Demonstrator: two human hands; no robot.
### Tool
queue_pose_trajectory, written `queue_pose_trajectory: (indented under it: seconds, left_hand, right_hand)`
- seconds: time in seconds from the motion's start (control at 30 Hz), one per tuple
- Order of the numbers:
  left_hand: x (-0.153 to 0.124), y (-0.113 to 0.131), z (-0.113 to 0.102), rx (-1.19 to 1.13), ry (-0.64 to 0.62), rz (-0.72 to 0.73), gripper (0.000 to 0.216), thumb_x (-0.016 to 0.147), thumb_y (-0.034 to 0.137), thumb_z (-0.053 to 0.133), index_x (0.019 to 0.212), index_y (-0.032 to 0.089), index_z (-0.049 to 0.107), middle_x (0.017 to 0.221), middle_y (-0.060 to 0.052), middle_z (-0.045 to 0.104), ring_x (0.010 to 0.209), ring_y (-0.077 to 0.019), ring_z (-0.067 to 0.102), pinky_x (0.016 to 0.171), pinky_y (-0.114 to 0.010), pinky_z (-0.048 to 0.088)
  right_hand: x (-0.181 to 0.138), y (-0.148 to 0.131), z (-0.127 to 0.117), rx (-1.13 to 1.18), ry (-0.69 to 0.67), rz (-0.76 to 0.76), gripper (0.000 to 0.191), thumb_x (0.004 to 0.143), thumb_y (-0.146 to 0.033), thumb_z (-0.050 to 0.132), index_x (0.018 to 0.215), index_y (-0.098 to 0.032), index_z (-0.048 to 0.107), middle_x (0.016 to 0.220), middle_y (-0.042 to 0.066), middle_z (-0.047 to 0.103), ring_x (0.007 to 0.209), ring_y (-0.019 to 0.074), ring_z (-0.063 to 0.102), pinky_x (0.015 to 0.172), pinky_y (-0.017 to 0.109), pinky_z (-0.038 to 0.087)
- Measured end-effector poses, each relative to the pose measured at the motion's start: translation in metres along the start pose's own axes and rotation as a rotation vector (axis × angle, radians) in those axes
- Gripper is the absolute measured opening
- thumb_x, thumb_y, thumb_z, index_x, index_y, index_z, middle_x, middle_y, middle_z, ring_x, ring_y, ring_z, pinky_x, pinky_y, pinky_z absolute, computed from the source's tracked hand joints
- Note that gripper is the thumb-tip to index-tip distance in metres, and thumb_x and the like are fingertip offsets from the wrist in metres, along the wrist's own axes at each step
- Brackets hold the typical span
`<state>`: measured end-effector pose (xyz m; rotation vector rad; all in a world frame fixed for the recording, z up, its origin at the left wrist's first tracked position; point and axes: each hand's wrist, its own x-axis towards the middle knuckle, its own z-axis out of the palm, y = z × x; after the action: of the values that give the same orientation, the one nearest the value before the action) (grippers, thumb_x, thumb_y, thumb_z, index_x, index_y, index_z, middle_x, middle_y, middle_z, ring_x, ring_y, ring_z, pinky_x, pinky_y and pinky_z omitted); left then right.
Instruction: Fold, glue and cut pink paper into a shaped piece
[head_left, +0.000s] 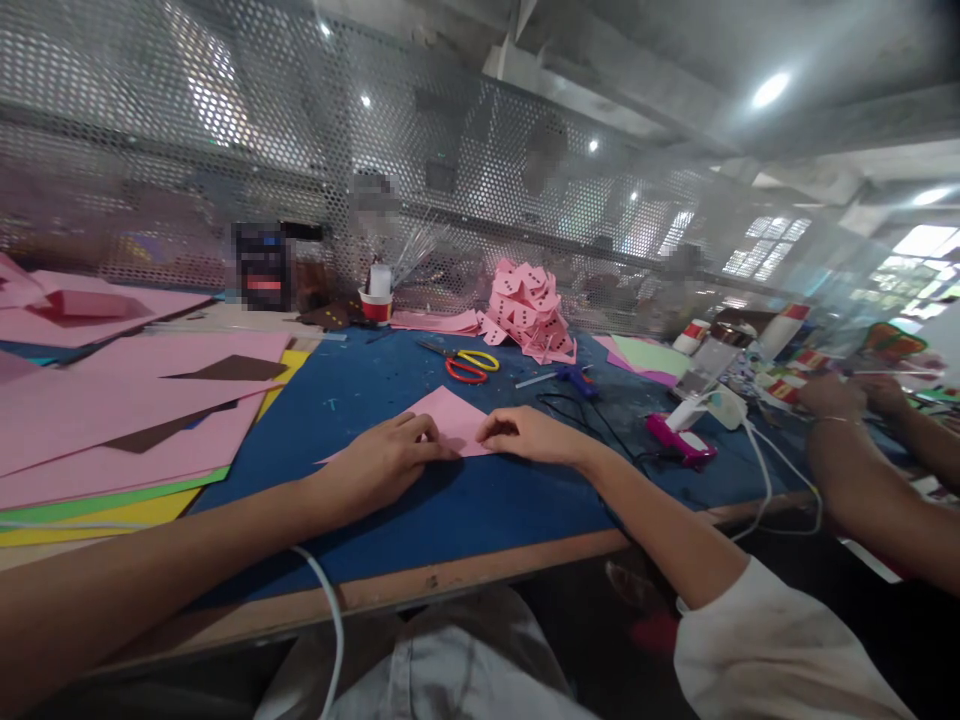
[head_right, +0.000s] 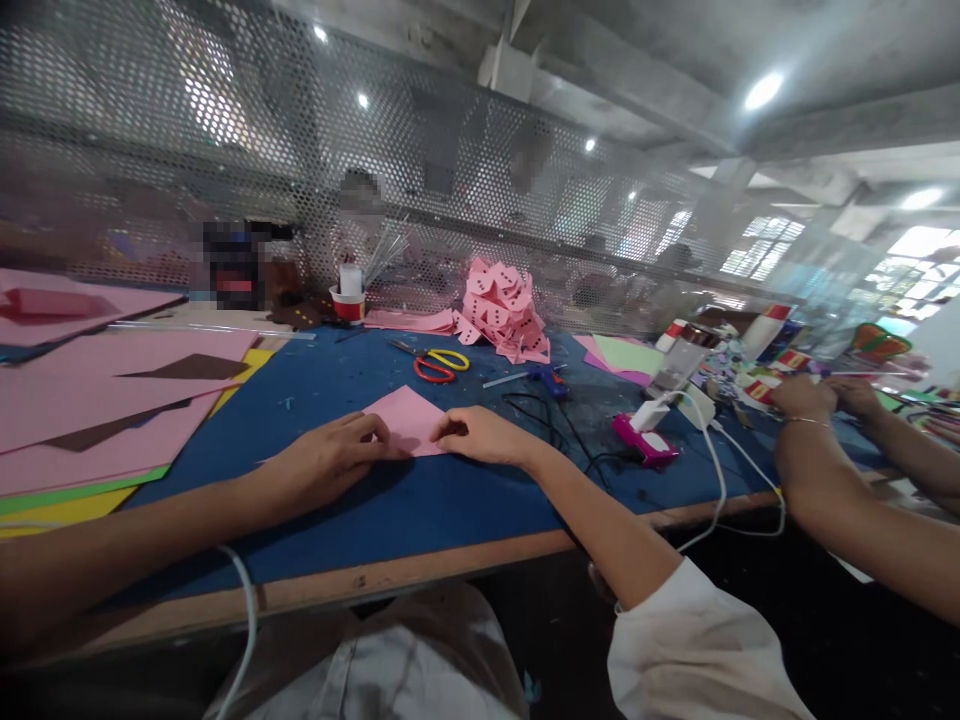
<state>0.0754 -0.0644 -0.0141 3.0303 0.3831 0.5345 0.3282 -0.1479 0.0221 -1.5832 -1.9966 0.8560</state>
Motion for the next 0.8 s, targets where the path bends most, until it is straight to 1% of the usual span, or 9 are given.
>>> queue_pose_trajectory:
  seconds: [0.13, 0.23, 0.33, 0.4, 0.47, 0.53, 0.6, 0.67, 0.8]
  left_hand:
    - [0.000, 0.000, 0.000, -0.023, -0.004, -0.004, 0.047, 0.091, 0.002, 0.049, 0.122, 0.030, 0.071, 0.110, -0.006, 0.062, 0.102, -0.0216, 0.060, 0.092, -0.034, 0.049]
    - [-0.001, 0.000, 0.001, -0.025, 0.000, -0.002, 0.047, 0.092, 0.003, 0.049, 0.123, 0.030, 0.070, 0.111, -0.005, 0.061, 0.102, -0.0212, 0.060, 0.092, -0.033, 0.048]
    - [-0.002, 0.000, 0.001, -0.026, 0.004, 0.004, 0.045, 0.093, 0.004, 0.049, 0.122, 0.030, 0.070, 0.111, -0.005, 0.061, 0.102, -0.0213, 0.059, 0.092, -0.033, 0.048]
    - [-0.002, 0.000, 0.000, -0.030, 0.004, 0.002, 0.045, 0.093, 0.004, 0.049, 0.122, 0.030, 0.071, 0.112, -0.006, 0.061, 0.102, -0.0216, 0.059, 0.093, -0.034, 0.048]
    - [-0.002, 0.000, 0.000, -0.033, -0.004, -0.005, 0.046, 0.093, 0.003, 0.048, 0.123, 0.031, 0.070, 0.111, -0.005, 0.061, 0.102, -0.0216, 0.059, 0.093, -0.035, 0.048]
    - [-0.002, 0.000, 0.000, -0.027, -0.008, -0.008, 0.048, 0.092, 0.002, 0.048, 0.123, 0.031, 0.070, 0.110, -0.005, 0.061, 0.101, -0.0215, 0.059, 0.094, -0.035, 0.049]
    - [-0.002, 0.000, 0.000, -0.019, -0.007, -0.008, 0.049, 0.091, 0.001, 0.049, 0.124, 0.032, 0.070, 0.109, -0.005, 0.061, 0.102, -0.0214, 0.059, 0.094, -0.035, 0.049]
    - [-0.001, 0.000, 0.001, -0.018, -0.003, -0.011, 0.050, 0.091, 0.000, 0.049, 0.123, 0.032, 0.070, 0.109, -0.005, 0.061, 0.102, -0.0213, 0.059, 0.095, -0.035, 0.049]
    - [-0.001, 0.000, 0.000, -0.031, -0.025, -0.021, 0.047, 0.092, 0.002, 0.050, 0.123, 0.031, 0.070, 0.112, -0.006, 0.061, 0.104, -0.0218, 0.059, 0.094, -0.036, 0.049]
  right_hand:
    - [0.000, 0.000, 0.007, -0.074, 0.064, 0.015, 0.021, 0.082, -0.015, 0.064, 0.101, -0.014, 0.072, 0.089, 0.004, 0.071, 0.077, 0.0132, 0.062, 0.071, 0.024, 0.047]
    - [0.000, -0.001, 0.014, -0.108, 0.089, 0.019, 0.023, 0.079, -0.011, 0.063, 0.100, -0.014, 0.072, 0.088, 0.002, 0.070, 0.074, 0.0119, 0.061, 0.070, 0.023, 0.047]
    - [0.001, -0.001, 0.015, -0.120, 0.098, 0.014, 0.026, 0.077, -0.008, 0.060, 0.100, -0.014, 0.072, 0.089, 0.002, 0.071, 0.073, 0.0112, 0.060, 0.069, 0.022, 0.046]
    - [0.000, -0.001, 0.011, -0.111, 0.088, 0.011, 0.028, 0.077, -0.007, 0.059, 0.102, -0.014, 0.072, 0.091, 0.003, 0.072, 0.074, 0.0116, 0.061, 0.070, 0.023, 0.046]
    - [-0.001, -0.001, 0.006, -0.070, 0.050, 0.009, 0.029, 0.080, -0.006, 0.057, 0.103, -0.013, 0.072, 0.096, 0.005, 0.073, 0.079, 0.0127, 0.063, 0.073, 0.023, 0.048]
    - [-0.002, -0.001, 0.000, -0.009, 0.002, -0.001, 0.026, 0.084, -0.009, 0.056, 0.105, -0.012, 0.072, 0.101, 0.007, 0.074, 0.086, 0.0141, 0.065, 0.080, 0.025, 0.048]
    - [-0.003, -0.001, -0.002, 0.012, -0.015, -0.013, 0.023, 0.088, -0.015, 0.059, 0.106, -0.013, 0.072, 0.101, 0.007, 0.074, 0.089, 0.0150, 0.065, 0.082, 0.026, 0.048]
    - [-0.003, 0.000, -0.001, -0.012, 0.004, -0.012, 0.023, 0.087, -0.016, 0.062, 0.107, -0.013, 0.072, 0.097, 0.006, 0.073, 0.085, 0.0146, 0.064, 0.079, 0.025, 0.048]
    - [-0.002, 0.001, 0.006, -0.054, 0.029, -0.005, 0.028, 0.081, -0.009, 0.060, 0.106, -0.013, 0.072, 0.094, 0.005, 0.071, 0.077, 0.0126, 0.060, 0.071, 0.023, 0.047]
